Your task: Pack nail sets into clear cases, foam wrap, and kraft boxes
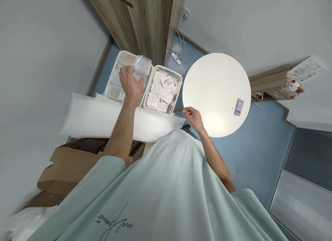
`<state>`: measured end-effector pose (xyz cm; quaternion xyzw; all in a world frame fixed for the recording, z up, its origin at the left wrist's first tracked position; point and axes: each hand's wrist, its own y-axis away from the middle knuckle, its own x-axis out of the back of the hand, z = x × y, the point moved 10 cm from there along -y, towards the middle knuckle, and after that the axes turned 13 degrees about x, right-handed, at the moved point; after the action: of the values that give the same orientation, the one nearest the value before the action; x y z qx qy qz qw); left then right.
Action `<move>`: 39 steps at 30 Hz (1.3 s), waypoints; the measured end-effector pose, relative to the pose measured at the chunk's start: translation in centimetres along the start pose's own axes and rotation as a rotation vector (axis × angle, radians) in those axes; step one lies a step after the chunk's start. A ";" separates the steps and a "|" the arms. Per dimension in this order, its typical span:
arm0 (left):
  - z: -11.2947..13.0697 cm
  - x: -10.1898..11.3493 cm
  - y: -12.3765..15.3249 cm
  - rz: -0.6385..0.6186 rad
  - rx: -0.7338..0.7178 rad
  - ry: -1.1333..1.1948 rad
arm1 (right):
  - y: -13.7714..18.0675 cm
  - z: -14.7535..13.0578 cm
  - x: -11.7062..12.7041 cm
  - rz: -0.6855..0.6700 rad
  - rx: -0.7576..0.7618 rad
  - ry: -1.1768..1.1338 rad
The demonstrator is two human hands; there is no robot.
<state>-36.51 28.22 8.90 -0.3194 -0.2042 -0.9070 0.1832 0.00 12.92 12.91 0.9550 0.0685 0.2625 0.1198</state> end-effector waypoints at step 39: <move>9.3 -9.7 26.2 -0.557 -0.110 0.357 | 0.7 -0.5 6.2 -0.135 0.258 -0.311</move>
<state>-12.60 12.42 15.82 -0.0965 -0.1992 -0.9736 -0.0563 5.03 13.50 16.53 0.9847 0.1461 0.0924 0.0228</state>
